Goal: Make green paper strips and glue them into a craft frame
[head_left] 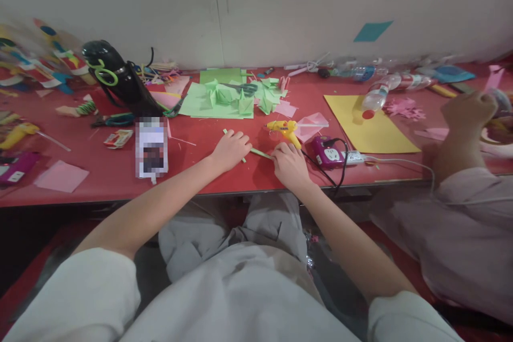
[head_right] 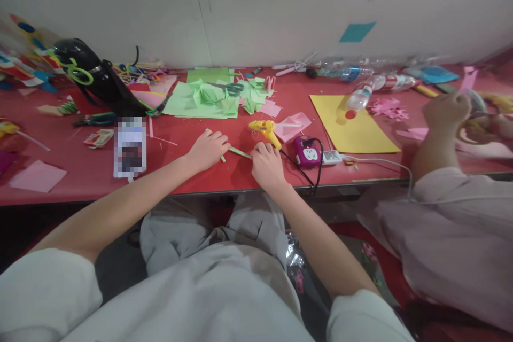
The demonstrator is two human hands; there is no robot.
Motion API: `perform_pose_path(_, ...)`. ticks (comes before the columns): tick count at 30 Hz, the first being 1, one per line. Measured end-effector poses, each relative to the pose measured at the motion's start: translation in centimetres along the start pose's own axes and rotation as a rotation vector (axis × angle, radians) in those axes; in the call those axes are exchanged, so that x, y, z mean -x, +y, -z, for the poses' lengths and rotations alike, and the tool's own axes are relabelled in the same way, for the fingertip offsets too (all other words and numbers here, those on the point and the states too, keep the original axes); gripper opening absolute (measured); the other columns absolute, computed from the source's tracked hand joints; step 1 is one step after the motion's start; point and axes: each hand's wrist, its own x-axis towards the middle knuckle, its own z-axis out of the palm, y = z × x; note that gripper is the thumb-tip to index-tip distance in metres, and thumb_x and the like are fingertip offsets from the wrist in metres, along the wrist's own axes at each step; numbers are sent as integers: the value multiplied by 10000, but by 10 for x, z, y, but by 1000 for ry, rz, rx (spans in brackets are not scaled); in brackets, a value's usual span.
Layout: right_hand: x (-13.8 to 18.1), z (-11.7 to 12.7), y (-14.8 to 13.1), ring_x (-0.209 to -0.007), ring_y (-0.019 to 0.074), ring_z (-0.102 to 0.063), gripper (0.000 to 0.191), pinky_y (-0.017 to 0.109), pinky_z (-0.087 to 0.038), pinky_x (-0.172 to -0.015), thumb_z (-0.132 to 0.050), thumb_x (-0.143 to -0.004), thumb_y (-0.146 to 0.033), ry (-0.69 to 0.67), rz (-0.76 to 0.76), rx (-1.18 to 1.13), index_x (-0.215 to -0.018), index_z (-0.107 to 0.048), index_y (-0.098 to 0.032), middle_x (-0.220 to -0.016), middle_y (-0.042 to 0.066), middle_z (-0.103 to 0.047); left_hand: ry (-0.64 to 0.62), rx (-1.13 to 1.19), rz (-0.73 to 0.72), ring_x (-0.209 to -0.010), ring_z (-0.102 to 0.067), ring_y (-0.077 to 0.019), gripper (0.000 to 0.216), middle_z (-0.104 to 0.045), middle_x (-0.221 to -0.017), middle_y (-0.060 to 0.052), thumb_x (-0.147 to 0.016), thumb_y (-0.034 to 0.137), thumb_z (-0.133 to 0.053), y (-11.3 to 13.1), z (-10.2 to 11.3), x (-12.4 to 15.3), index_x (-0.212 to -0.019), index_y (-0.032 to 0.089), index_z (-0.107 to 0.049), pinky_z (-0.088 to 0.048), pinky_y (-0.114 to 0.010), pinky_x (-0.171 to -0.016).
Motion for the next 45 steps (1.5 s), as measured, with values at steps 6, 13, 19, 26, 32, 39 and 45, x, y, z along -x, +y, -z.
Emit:
perform_pose_path(6, -3, -1, 3, -976, 312, -514, 282, 453, -396, -831, -453, -909, -134, 27, 12, 0, -923, -733, -157, -1030, 160, -618, 23, 31, 3, -911, -608, -268, 240, -679, -914, -113, -923, 54, -455, 0, -4, 0, -923, 164, -669, -379, -399, -765)
perform_pose_path(13, -6, -2, 8, -976, 305, -543, 226, 452, -437, -867, -505, -880, -146, 44, 16, -82, -877, -731, -158, -1012, 147, -624, 19, 8, -33, -921, -609, -279, 212, -686, -890, -106, -932, 79, -481, 1, -4, -7, -880, 163, -669, -375, -400, -763)
perform_pose_path(19, -4, -6, 13, -961, 282, -575, 131, 416, -469, -891, -570, -796, -153, 147, -51, -270, -867, -679, -174, -951, 118, -625, 21, 3, -28, -939, -603, -280, 218, -682, -907, -118, -938, 95, -493, 0, -2, -13, -863, 166, -685, -380, -404, -765)
perform_pose_path(26, 1, -1, 20, -724, 183, -558, 163, 336, -463, -695, -499, -707, -182, 168, -185, -733, -787, -641, -192, -846, 57, -648, -15, 24, 25, -919, -641, -266, 180, -665, -927, -115, -910, 57, -493, 7, -3, -12, -903, 135, -655, -404, -375, -749)
perform_pose_path(32, 4, 4, 24, -637, 160, -516, 204, 311, -417, -627, -507, -639, -220, 103, -324, -977, -784, -647, -190, -719, 8, -612, -19, 68, 100, -905, -664, -273, 208, -664, -932, -112, -935, 71, -446, 18, -2, -9, -980, 126, -641, -425, -374, -762)
perform_pose_path(39, 5, -2, 34, -648, 190, -552, 236, 360, -465, -659, -518, -657, -204, 65, -349, -773, -814, -693, -174, -784, 52, -650, -38, 146, 177, -887, -655, -269, 211, -647, -972, -133, -921, 115, -443, 28, 2, -2, -966, 110, -649, -438, -380, -765)
perform_pose_path(45, 17, -2, 21, -958, 277, -633, 293, 431, -496, -878, -498, -721, -108, 265, -42, -486, -953, -656, -192, -1023, 103, -710, -19, 176, 207, -981, -634, -286, 232, -642, -1015, -137, -916, 180, -466, 36, 3, 6, -1047, 108, -643, -444, -401, -835)
